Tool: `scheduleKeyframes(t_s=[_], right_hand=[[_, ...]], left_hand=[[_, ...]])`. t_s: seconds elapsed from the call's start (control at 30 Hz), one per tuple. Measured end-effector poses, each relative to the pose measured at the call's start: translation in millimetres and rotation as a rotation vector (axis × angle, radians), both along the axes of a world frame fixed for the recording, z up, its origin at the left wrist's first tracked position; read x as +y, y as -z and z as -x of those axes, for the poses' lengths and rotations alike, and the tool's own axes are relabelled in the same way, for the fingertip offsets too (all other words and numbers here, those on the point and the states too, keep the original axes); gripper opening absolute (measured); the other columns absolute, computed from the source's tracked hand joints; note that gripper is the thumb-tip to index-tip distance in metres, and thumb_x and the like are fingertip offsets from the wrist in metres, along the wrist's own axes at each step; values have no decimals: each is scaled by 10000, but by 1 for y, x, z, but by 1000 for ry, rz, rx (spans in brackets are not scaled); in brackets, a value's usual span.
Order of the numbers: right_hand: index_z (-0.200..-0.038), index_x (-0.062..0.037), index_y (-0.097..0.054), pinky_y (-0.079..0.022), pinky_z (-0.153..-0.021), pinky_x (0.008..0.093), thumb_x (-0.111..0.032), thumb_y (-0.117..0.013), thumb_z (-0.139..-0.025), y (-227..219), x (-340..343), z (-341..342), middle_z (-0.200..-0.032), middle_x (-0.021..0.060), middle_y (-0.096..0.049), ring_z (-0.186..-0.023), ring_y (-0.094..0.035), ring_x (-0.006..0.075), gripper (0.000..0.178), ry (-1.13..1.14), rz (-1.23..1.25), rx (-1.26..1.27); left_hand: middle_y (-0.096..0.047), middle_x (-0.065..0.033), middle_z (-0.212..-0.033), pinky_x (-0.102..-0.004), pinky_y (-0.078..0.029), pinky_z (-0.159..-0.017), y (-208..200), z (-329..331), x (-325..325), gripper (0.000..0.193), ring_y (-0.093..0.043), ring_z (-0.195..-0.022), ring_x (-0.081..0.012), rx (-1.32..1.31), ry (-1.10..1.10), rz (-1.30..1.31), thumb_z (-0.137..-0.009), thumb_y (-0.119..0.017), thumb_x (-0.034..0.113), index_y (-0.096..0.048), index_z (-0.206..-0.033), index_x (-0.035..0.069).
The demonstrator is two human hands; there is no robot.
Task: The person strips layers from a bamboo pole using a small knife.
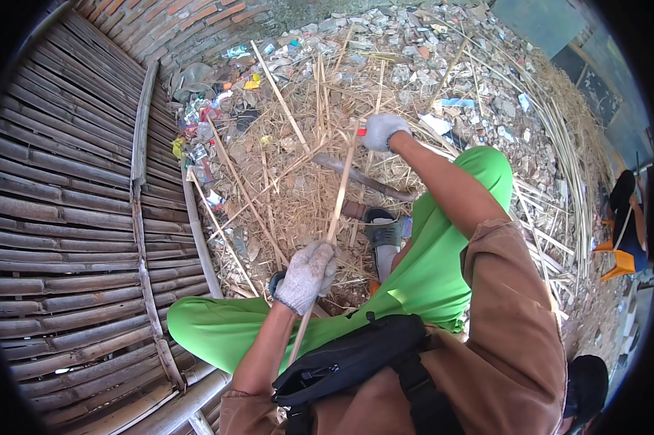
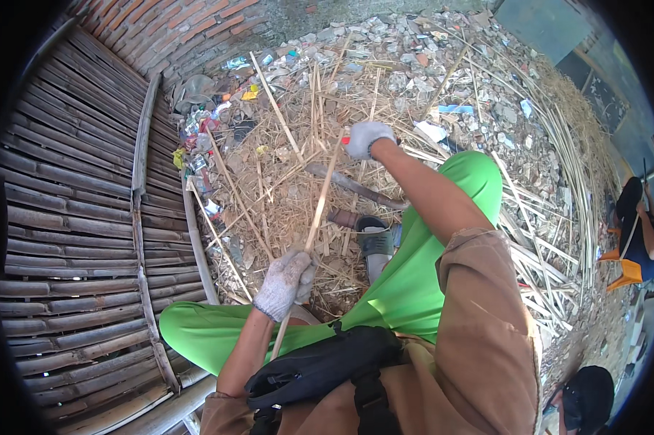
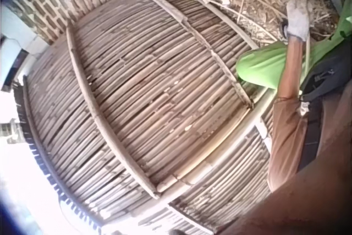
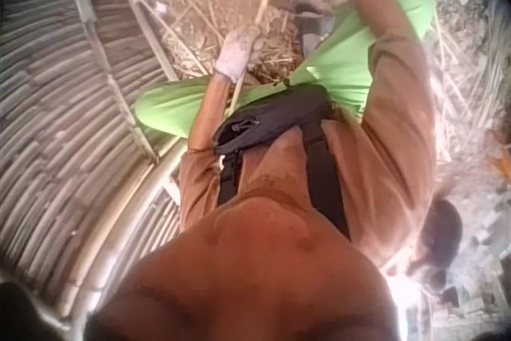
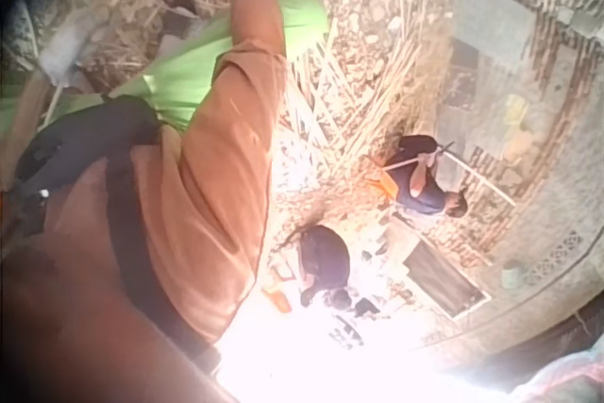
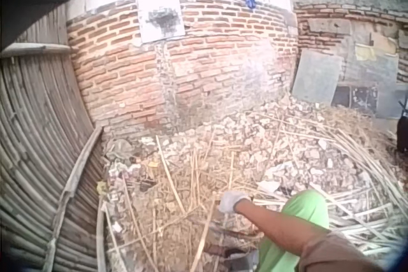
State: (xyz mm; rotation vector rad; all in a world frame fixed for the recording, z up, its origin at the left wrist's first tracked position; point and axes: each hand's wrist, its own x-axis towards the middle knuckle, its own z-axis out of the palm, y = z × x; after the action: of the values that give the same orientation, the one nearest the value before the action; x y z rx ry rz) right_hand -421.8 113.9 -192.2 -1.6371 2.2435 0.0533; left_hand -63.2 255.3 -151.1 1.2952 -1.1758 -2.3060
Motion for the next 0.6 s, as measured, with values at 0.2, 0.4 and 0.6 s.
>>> scheduleKeyframes(t_s=[0.2, 0.4, 0.6], right_hand=[[-1286, -4, -746, -560, -1030, 498, -404, -578, -974, 11, 13, 113, -1340, 248, -719, -1235, -712, 405, 535, 412, -2, 52], [-1172, 10, -780, -582, -985, 491, -444, -547, -972, 19, 7, 52, -1213, 278, -747, -1146, -740, 404, 547, 253, 25, -10], [-945, -61, -808, -606, -873, 500, -446, -559, -964, -19, 45, -104, -1004, 222, -781, -939, -771, 387, 458, -285, 102, -226]], left_hand=[[-430, 46, -658, -255, -295, -402, -19, -14, 8, 252, -359, -448, -78, 30, -18, -75, -1106, -565, 290, -601, -1086, 41], [-388, 61, -661, -248, -271, -399, 20, -22, -22, 257, -331, -458, -64, 182, -199, -223, -1087, -566, 293, -603, -1098, 39], [-396, 61, -665, -244, -271, -407, 17, -23, -38, 261, -344, -467, -63, 248, -288, -208, -1090, -569, 288, -617, -1093, 31]])
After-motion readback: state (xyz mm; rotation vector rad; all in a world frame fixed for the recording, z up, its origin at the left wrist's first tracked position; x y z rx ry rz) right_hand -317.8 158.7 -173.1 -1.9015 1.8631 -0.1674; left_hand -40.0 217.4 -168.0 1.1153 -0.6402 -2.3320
